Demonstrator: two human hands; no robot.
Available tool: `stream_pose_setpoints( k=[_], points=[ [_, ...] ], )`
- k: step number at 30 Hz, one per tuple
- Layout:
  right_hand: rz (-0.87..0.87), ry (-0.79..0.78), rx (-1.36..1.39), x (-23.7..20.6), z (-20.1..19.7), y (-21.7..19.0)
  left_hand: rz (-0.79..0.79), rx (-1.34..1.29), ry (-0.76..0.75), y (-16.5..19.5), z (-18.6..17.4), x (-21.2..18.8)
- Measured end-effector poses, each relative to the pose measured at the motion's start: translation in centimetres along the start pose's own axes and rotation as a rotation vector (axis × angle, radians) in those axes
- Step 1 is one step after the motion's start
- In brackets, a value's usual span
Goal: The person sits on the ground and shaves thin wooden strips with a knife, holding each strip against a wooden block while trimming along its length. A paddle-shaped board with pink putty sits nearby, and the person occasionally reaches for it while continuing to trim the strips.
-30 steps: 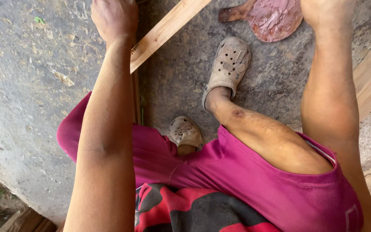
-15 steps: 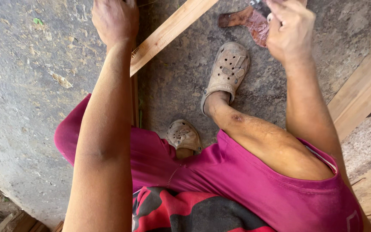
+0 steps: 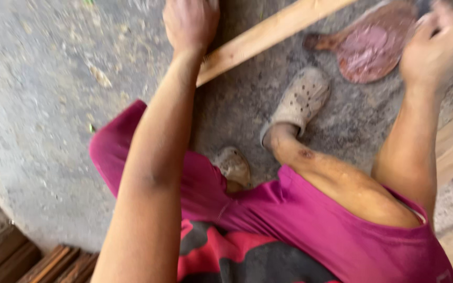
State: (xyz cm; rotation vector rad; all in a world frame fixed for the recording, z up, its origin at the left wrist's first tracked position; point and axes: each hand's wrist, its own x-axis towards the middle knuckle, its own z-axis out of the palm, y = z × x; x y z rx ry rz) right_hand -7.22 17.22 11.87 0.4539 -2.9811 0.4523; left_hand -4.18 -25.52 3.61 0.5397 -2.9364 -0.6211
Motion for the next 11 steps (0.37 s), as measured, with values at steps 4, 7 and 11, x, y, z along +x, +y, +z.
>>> stream_pose_setpoints(
  k=[4, 7, 11],
  points=[
    [0.013, -0.078, 0.352, 1.2, 0.0, -2.0, 0.003, -0.035, 0.048, -0.5, 1.2, 1.5],
    [0.395, -0.167, 0.902, 3.4, 0.9, -4.1, -0.118, 0.068, -0.324, -0.6, 1.5, 1.7],
    [-0.055, -0.225, 0.555, 10.9, 4.0, -6.6, -0.115, -0.026, -0.126, -0.4, 1.2, 1.7]
  ],
)
